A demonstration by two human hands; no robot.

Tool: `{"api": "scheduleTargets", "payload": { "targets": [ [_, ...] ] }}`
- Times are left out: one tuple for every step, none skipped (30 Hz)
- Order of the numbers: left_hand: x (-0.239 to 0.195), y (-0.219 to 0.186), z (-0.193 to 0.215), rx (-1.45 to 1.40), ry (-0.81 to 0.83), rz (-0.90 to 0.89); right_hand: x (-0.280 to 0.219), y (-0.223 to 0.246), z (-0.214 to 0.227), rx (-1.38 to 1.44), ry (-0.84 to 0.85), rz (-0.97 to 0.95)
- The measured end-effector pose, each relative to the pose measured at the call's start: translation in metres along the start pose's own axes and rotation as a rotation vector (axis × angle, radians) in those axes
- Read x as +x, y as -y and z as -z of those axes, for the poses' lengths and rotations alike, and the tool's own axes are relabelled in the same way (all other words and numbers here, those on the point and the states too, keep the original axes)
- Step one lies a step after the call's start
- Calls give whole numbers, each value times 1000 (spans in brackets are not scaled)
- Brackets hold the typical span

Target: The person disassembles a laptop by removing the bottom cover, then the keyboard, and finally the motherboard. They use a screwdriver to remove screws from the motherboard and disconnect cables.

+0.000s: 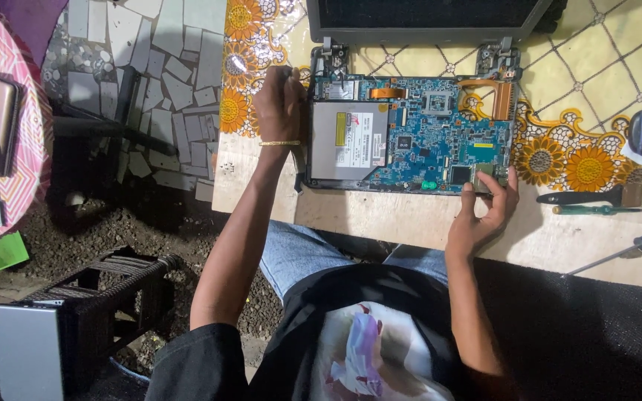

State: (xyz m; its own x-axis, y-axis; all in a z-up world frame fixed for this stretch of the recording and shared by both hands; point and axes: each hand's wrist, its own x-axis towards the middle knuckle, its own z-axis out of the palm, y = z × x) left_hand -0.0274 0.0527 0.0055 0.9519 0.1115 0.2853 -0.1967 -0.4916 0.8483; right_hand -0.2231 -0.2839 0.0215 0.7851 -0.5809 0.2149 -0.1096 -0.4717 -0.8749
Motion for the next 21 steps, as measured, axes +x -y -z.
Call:
{"api": "scheduleTargets", "payload": {
  "targets": [
    [1, -5, 2, -34, 3, -43, 0, 1, 0, 3, 0, -14],
    [1, -8, 3, -33, 3, -42, 0, -1, -1, 3, 1, -15],
    [0, -11, 4, -49, 20, -42, 0, -3, -1, 12, 0, -6],
    [0, -14, 5, -66, 37, -42, 0, -5, -1, 21, -2, 2],
    [0, -11, 4, -66, 38, -42, 0, -6, -2, 21, -1, 2],
    [-1, -7, 4, -104, 67, -36, 0, -8, -2, 17, -5, 10],
    [-2, -4, 3, -143, 97, -31, 0, -10, -2, 13, -9, 18],
    [-2, -4, 2, -144, 96, -31, 0, -9, -2, 13, -8, 18],
    [-1, -5, 1, -160, 109, -26, 0, -8, -2, 18, -9, 19],
    [-1, -5, 1, -176, 121, -20, 0, -7, -2, 24, -8, 20],
    [-1, -6, 2, -175, 119, -20, 0, -6, -2, 25, -7, 21],
    [-1, -8, 3, -207, 152, -11, 0, -6, -2, 22, -5, 22],
    [-1, -10, 4, -239, 185, -1, 0, -6, -1, 20, -4, 24],
    [-1, -14, 6, -239, 185, -1, 0, -5, -1, 20, -3, 24],
    [-1, -17, 7, -265, 192, 41, 0, -4, -1, 8, -5, 18],
    [0, -21, 9, -291, 199, 82, 0, -4, -1, -3, -6, 13],
    [0, -26, 10, -291, 199, 82, 0, -4, -1, -3, -6, 13],
    [0, -31, 10, -334, 207, 109, 0, -5, -2, -5, -10, 9],
    [1, -36, 11, -377, 216, 136, 0, -6, -2, -7, -14, 5],
    [1, -38, 11, -377, 216, 137, 0, -5, -2, -8, -13, 4],
    [2, -39, 12, -400, 229, 135, 0, -5, -1, -10, -12, 14]
  ]
}}
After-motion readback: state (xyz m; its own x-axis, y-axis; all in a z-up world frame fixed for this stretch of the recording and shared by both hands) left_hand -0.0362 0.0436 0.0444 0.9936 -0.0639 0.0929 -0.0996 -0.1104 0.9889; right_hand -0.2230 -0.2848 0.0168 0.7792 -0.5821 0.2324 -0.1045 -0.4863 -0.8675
